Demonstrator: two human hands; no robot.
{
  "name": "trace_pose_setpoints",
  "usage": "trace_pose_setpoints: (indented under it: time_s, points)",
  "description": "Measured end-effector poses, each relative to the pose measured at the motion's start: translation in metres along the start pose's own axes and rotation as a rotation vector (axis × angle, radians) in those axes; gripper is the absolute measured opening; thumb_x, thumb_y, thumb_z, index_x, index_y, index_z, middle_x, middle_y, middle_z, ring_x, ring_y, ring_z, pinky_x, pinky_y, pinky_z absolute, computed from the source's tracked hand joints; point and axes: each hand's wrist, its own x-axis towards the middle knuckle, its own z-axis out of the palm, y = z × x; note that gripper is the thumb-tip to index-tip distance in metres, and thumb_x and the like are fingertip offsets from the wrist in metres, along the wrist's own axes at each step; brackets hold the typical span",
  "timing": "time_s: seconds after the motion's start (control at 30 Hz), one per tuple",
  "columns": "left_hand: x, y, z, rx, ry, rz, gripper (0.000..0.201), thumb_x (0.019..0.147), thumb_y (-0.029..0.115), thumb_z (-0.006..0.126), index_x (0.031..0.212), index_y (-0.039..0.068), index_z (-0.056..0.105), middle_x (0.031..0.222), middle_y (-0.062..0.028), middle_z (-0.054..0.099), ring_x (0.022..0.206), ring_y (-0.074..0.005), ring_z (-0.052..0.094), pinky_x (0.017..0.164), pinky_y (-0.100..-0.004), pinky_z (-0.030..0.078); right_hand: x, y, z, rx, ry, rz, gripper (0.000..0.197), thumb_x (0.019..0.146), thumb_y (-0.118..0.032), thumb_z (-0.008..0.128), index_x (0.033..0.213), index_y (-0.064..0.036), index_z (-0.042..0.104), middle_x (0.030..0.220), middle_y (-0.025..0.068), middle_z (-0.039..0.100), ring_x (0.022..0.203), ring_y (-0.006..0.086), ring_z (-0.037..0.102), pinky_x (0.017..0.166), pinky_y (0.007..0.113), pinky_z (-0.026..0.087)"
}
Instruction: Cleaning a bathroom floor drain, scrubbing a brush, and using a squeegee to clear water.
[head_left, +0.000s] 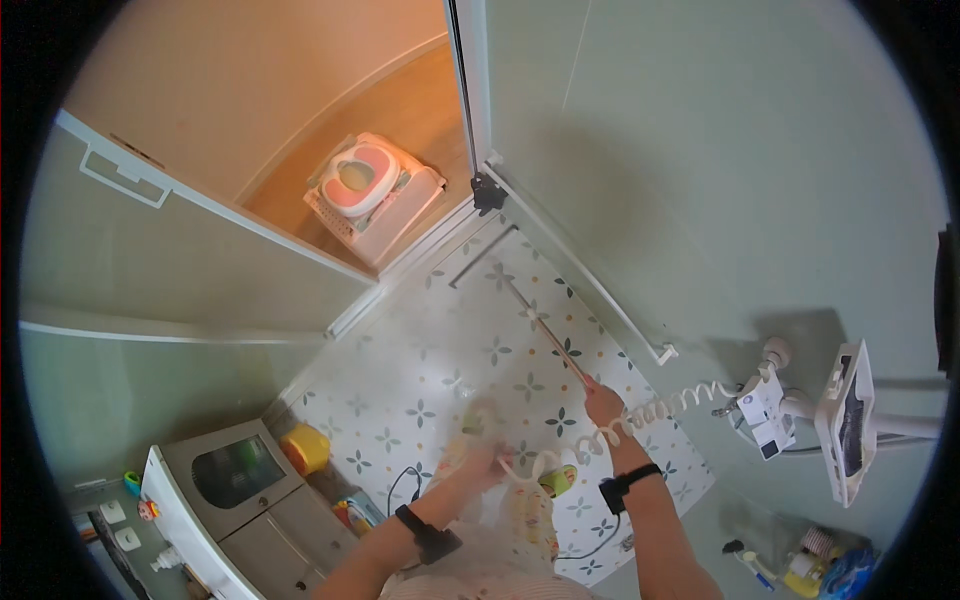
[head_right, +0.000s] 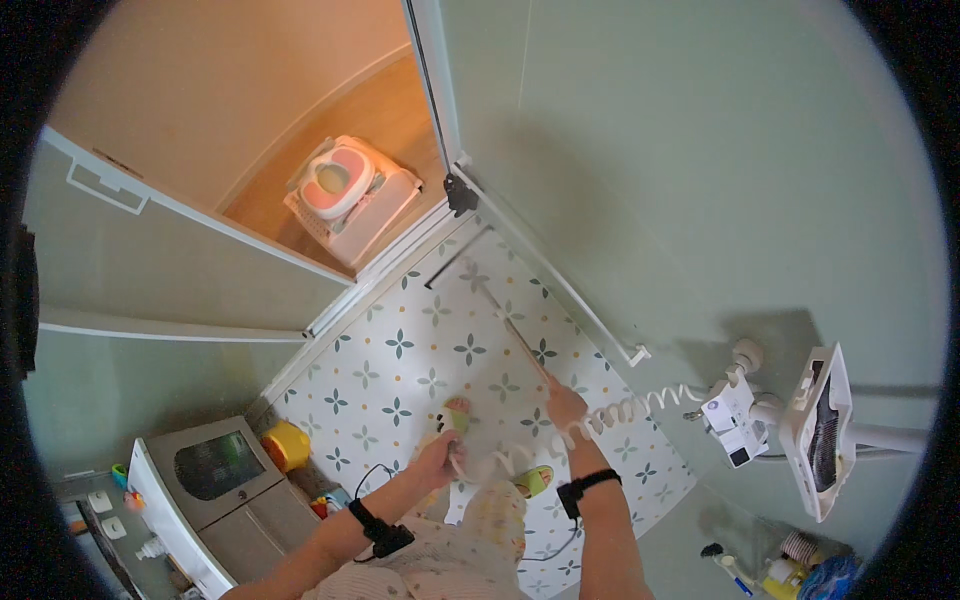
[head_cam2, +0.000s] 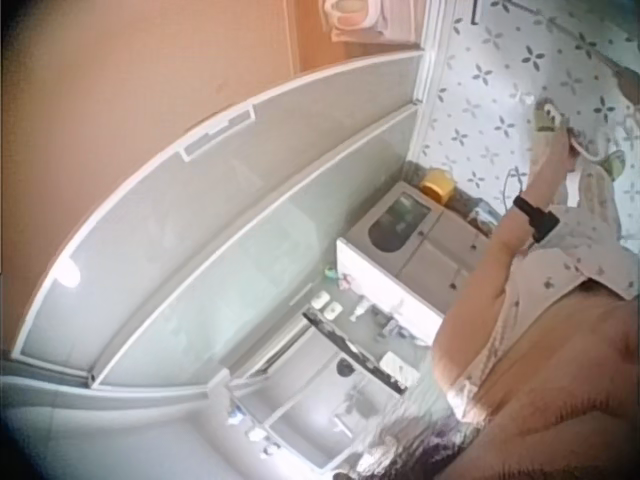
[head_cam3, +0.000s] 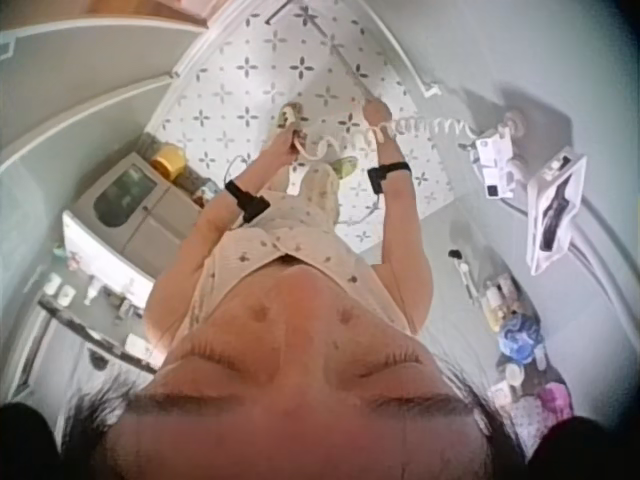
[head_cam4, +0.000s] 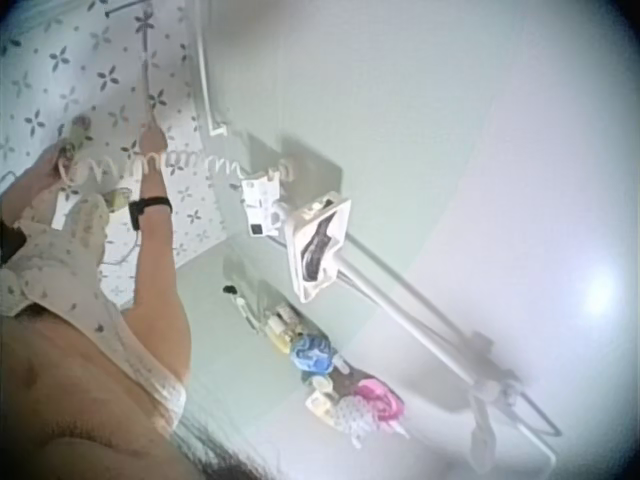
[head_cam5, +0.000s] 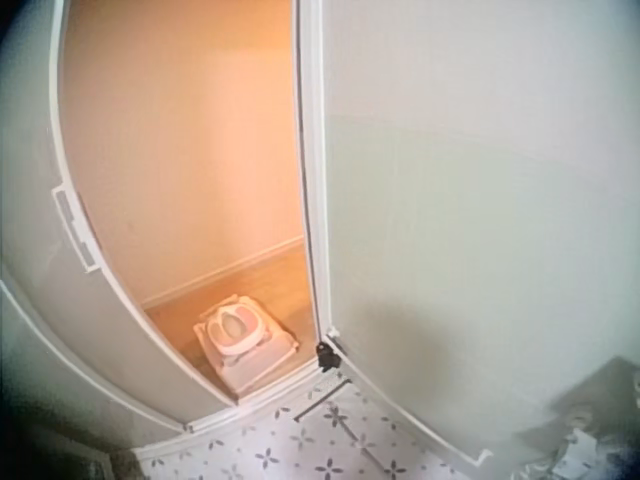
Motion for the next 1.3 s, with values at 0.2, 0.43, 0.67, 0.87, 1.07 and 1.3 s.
trace_pose_setpoints:
  time_s: [0.2,0.43,0.67,0.87,1.07,1.3]
  points:
    - [0.016,-0.054,0.020,-0.007,-0.104,-0.106,0.011,0.075,0.012,0.045,0.072,0.008,0.035,0.064,-0.0041,0.038,0.048,-0.0112,0.038,0.041,-0.0199,0.034,-0.121,0.151,0.026,-0.204,-0.118,0.225,0.031,0.079,-0.030,0.038,0.109,-0.0315,0.042,0.078,0.0116,0.056,0.069,0.0283,0.055,0.060,0.037,0.044]
    - [0.015,-0.110,0.029,0.110,-0.124,-0.218,0.016,0.076,0.018,0.045,0.074,0.007,0.034,0.060,-0.0022,0.038,0.048,-0.0089,0.038,0.042,-0.0182,0.035,-0.316,0.257,-0.023,-0.205,-0.341,0.692,0.030,0.078,-0.033,0.039,0.108,-0.0345,0.043,0.082,0.0103,0.056,0.077,0.0275,0.054,0.066,0.038,0.042]
    - [0.020,-0.136,0.036,0.168,-0.105,-0.237,0.013,0.075,0.015,0.047,0.069,0.008,0.038,0.057,-0.0009,0.038,0.048,-0.0107,0.040,0.040,-0.0220,0.036,-0.425,0.334,-0.041,-0.354,-0.334,0.897,0.027,0.078,-0.030,0.040,0.103,-0.0273,0.049,0.086,0.0077,0.056,0.079,0.0273,0.054,0.067,0.036,0.043]
    - [0.006,-0.136,0.046,0.119,-0.080,-0.262,0.010,0.076,0.015,0.047,0.076,0.008,0.040,0.057,-0.0006,0.039,0.042,-0.0093,0.037,0.037,-0.0206,0.034,-0.466,0.315,-0.066,-0.127,-0.124,1.028,0.024,0.077,-0.032,0.044,0.095,-0.0218,0.056,0.084,0.0097,0.057,0.077,0.0275,0.054,0.064,0.036,0.043]
    - [-0.030,-0.130,0.073,0.289,-0.046,-0.233,0.012,0.077,0.018,0.046,0.077,0.008,0.040,0.056,0.0006,0.040,0.039,-0.0075,0.034,0.035,-0.0178,0.031,-0.359,0.249,-0.063,-0.049,-0.053,0.594,0.025,0.076,-0.035,0.045,0.095,-0.0235,0.055,0.077,0.0110,0.057,0.070,0.0282,0.054,0.059,0.037,0.043]
    - [-0.031,-0.084,0.026,0.234,-0.055,-0.121,0.016,0.078,0.021,0.044,0.074,0.007,0.038,0.054,0.0025,0.038,0.039,-0.0057,0.033,0.035,-0.0174,0.030,-0.078,0.126,0.079,0.384,0.164,-0.001,0.028,0.075,-0.022,0.044,0.102,-0.0240,0.050,0.059,0.0098,0.054,0.056,0.0250,0.053,0.048,0.036,0.041]
